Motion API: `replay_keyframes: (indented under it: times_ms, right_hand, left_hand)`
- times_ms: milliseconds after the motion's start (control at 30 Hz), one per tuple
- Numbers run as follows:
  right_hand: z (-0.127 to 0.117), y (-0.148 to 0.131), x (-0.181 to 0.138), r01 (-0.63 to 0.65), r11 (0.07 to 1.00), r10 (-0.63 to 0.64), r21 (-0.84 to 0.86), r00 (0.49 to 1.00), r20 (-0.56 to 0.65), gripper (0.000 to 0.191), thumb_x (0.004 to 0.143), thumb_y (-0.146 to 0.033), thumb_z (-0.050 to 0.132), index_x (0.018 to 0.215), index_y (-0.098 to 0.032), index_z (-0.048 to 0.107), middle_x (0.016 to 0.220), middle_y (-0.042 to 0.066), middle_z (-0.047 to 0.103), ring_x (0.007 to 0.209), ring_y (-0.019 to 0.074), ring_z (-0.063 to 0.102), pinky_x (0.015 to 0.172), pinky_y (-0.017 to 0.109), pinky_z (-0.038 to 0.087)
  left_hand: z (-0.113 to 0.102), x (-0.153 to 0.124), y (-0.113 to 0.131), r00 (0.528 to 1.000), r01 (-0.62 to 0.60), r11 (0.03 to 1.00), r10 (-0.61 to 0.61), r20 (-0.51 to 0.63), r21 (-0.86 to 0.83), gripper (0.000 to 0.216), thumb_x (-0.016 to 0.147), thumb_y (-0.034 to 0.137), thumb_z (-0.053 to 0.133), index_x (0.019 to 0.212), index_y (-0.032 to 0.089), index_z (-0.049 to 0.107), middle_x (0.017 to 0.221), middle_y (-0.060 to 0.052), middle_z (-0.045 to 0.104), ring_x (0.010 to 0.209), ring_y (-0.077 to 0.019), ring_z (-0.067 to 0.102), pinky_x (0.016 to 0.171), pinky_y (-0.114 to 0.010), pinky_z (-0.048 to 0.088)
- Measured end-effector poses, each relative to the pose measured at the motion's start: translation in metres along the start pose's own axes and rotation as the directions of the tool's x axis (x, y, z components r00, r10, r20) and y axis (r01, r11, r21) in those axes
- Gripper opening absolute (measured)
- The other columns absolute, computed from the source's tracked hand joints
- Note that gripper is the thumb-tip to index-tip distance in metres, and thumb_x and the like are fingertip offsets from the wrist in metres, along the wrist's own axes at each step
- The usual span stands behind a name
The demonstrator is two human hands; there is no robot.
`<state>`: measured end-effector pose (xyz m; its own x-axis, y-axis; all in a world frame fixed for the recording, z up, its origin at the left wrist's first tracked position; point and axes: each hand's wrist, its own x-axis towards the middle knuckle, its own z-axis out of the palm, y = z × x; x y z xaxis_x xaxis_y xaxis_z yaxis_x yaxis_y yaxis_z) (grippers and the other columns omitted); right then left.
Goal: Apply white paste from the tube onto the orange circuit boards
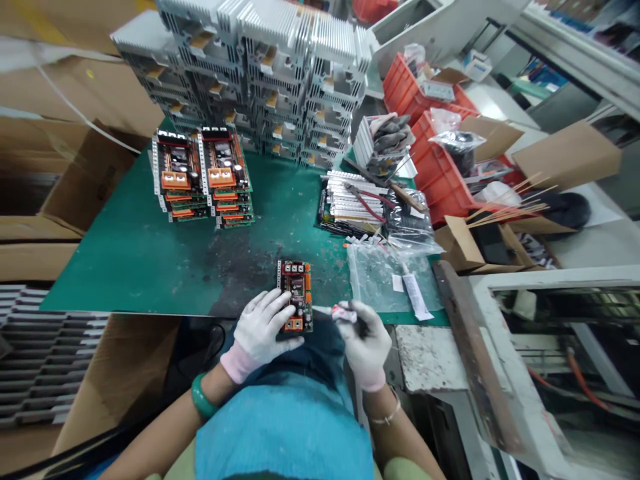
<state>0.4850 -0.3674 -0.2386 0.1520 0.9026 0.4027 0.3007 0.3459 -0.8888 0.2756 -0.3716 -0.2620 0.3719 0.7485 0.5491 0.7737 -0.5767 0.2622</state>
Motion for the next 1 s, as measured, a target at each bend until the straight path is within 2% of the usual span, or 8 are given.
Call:
replay_keyframes:
  times_ms: [67,167,300,400,633,1000]
  right_hand:
    - [0.01,0.011,0.011,-0.15,0.988,0.153,0.033,0.983,-0.104,0.026,0.08,-0.03,0.068,0.104,-0.021,0.065,0.089,0.005,0.073,0.076,0.0187,0.07,0.07,0.034,0.057]
    - [0.026,0.019,0.03,-0.23,0.969,0.24,0.089,0.963,-0.123,0.025,0.079,-0.036,0.067,0.097,-0.018,0.065,0.088,0.006,0.073,0.079,0.0191,0.069,0.072,0.035,0.056]
    - [0.039,0.026,0.05,-0.247,0.962,0.259,0.113,0.96,-0.109,0.024,0.082,-0.037,0.061,0.096,-0.018,0.063,0.09,0.006,0.072,0.083,0.0184,0.068,0.077,0.035,0.054]
    - [0.042,0.032,0.057,-0.264,0.962,0.27,0.074,0.959,-0.087,0.024,0.083,-0.037,0.058,0.096,-0.017,0.061,0.088,0.005,0.072,0.083,0.0185,0.066,0.078,0.035,0.052]
    - [0.044,0.041,0.057,-0.29,0.957,0.291,0.034,0.954,-0.07,0.025,0.083,-0.037,0.059,0.097,-0.017,0.061,0.09,0.006,0.071,0.085,0.0192,0.065,0.079,0.035,0.051]
    - [0.041,0.037,0.052,-0.272,0.96,0.27,-0.06,0.962,-0.048,0.021,0.083,-0.036,0.06,0.093,-0.018,0.063,0.089,0.006,0.072,0.084,0.0196,0.065,0.077,0.034,0.051]
  left_hand:
    - [0.0,0.001,-0.001,1.0,-0.018,1.0,0.018,0.013,0.002,0.038,0.08,0.046,0.068,0.104,0.018,0.061,0.12,-0.014,0.064,0.119,-0.0306,0.055,0.099,-0.046,0.044]
    - [-0.001,0.0,-0.002,0.999,-0.034,0.999,0.034,0.032,0.013,0.025,0.082,0.035,0.067,0.1,0.019,0.062,0.12,-0.012,0.065,0.12,-0.0299,0.054,0.099,-0.046,0.044]
    - [0.0,-0.001,-0.004,0.998,-0.021,1.0,0.021,0.061,-0.001,0.02,0.084,0.034,0.064,0.095,0.018,0.063,0.119,-0.011,0.066,0.117,-0.0289,0.058,0.099,-0.045,0.045]
    - [0.002,-0.002,-0.006,0.999,-0.032,0.999,0.032,0.035,-0.013,0.02,0.085,0.035,0.063,0.094,0.017,0.062,0.117,-0.012,0.067,0.114,-0.0283,0.06,0.098,-0.045,0.046]
    - [0.003,-0.001,-0.006,0.999,-0.045,0.999,0.045,0.009,-0.013,0.02,0.086,0.034,0.062,0.094,0.016,0.06,0.115,-0.013,0.067,0.113,-0.0273,0.061,0.098,-0.044,0.047]
    - [0.004,-0.001,-0.007,0.999,-0.032,0.999,0.032,0.006,-0.021,0.019,0.084,0.034,0.065,0.094,0.018,0.062,0.114,-0.012,0.068,0.112,-0.0271,0.061,0.098,-0.043,0.047]
